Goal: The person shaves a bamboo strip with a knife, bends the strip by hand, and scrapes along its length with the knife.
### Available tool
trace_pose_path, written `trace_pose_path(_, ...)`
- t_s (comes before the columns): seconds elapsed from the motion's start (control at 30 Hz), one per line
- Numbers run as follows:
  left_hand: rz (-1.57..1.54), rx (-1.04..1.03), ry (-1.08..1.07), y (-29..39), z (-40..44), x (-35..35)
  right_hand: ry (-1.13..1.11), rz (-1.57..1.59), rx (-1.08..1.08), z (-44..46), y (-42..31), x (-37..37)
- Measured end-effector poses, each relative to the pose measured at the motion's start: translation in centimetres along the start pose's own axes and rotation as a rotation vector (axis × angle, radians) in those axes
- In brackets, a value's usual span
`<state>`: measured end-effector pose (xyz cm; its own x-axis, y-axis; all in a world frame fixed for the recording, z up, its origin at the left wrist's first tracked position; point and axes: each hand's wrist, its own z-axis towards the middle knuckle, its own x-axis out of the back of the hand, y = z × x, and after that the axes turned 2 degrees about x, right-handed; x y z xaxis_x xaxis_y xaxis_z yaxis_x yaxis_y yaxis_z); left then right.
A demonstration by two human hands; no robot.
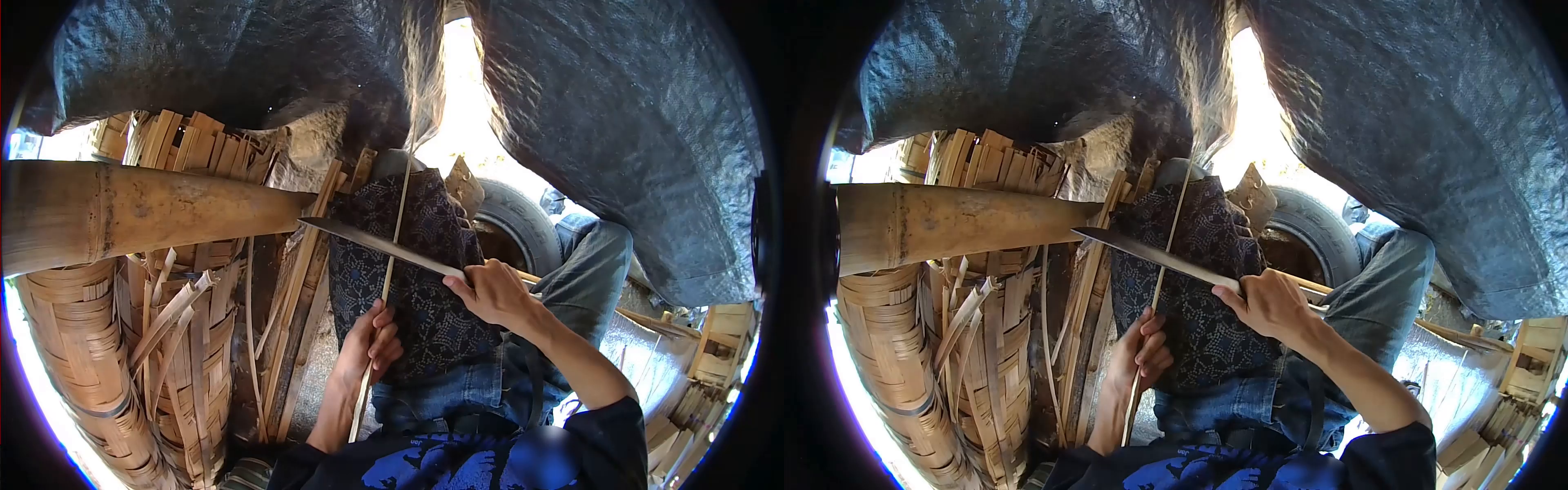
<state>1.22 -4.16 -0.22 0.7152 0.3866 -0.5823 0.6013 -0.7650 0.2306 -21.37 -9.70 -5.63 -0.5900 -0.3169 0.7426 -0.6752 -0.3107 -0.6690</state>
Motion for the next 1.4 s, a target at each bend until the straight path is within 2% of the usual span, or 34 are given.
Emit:
trace_pose_path(0.17,-0.206,0.008,-0.084,-1.0,0.0,0.2,0.024,-0.212,0.169,0.0,0.2,-0.3)
trace_pose_path(0.33,-0.118,-0.001,-0.001,-1.7,-0.7,-0.3,0.199,-0.392,0.229,2.2,1.9,-1.2)
trace_pose_path(0.37,-0.105,0.002,0.017,-1.6,-0.8,-0.4,0.2,-0.392,0.23,2.7,2.3,-1.5)
trace_pose_path(0.43,-0.118,-0.003,0.015,-1.5,-1.0,-0.4,0.329,-0.389,0.382,3.5,3.3,-1.8)
trace_pose_path(0.5,-0.137,-0.009,0.005,-1.5,-1.1,-0.5,0.327,-0.373,0.358,3.6,3.9,-2.3)
trace_pose_path(0.57,-0.136,-0.011,0.022,-1.7,-1.3,-0.5,0.241,-0.342,0.255,3.9,3.5,-2.1)
trace_pose_path(0.63,-0.107,-0.007,0.036,-1.8,-1.9,-1.0,0.258,-0.364,0.255,4.6,3.8,-2.2)
trace_pose_path(0.7,-0.019,0.014,0.067,-2.2,-2.8,-1.2,-0.083,-0.296,-0.016,6.4,4.9,-2.3)
trace_pose_path(0.73,-0.028,0.011,0.061,-2.4,-3.3,-1.0,-0.178,-0.303,-0.193,8.0,5.0,-1.7)
trace_pose_path(0.77,-0.015,0.008,0.054,-2.5,-3.7,-0.9,-0.163,-0.304,-0.195,8.6,6.2,-2.0)
trace_pose_path(0.83,0.0,-0.003,0.1,-2.8,-4.5,-0.9,-0.127,-0.498,0.1,9.8,10.6,-3.7)
trace_pose_path(0.87,-0.023,-0.015,0.082,-2.9,-4.9,-0.8,-0.102,-0.549,0.146,10.4,12.4,-4.5)
trace_pose_path(0.9,-0.013,-0.026,0.067,-2.8,-4.9,-0.9,0.225,-0.397,0.127,11.5,11.9,-5.0)
trace_pose_path(0.97,0.137,-0.01,0.114,-2.6,-5.1,-0.6,-0.017,-0.215,-0.342,13.2,8.4,-1.7)
trace_pose_path(1.0,0.272,-0.047,0.128,-2.7,-4.9,0.3,-0.018,-0.21,-0.338,13.1,7.8,-0.9)
trace_pose_path(1.03,0.266,-0.046,0.142,-2.7,-4.7,0.5,-0.053,-0.097,-0.365,12.6,7.5,-0.4)
trace_pose_path(1.07,0.468,-0.095,0.205,-2.4,-4.3,0.3,-0.093,0.015,-0.388,12.1,7.1,0.3)
trace_pose_path(1.1,0.669,-0.141,0.268,-2.2,-4.0,0.0,-0.293,0.112,-0.55,11.4,5.8,2.0)
trace_pose_path(1.17,0.714,-0.146,0.322,-1.5,-3.1,-1.0,-0.308,0.135,-0.689,8.8,3.5,3.6)
trace_pose_path(1.2,0.764,-0.168,0.33,-1.4,-2.3,-1.0,-0.314,0.135,-0.687,7.3,3.6,3.5)
trace_pose_path(1.27,0.846,-0.173,0.365,-1.1,-1.6,-1.2,-0.305,0.125,-0.431,4.1,3.8,3.5)
trace_pose_path(1.3,0.867,-0.16,0.354,-0.9,-1.5,-1.2,-0.291,0.136,-0.452,3.0,3.2,3.6)
trace_pose_path(1.4,0.866,-0.21,0.34,-0.3,-1.0,-0.8,-0.282,0.286,-0.308,1.0,0.1,3.0)
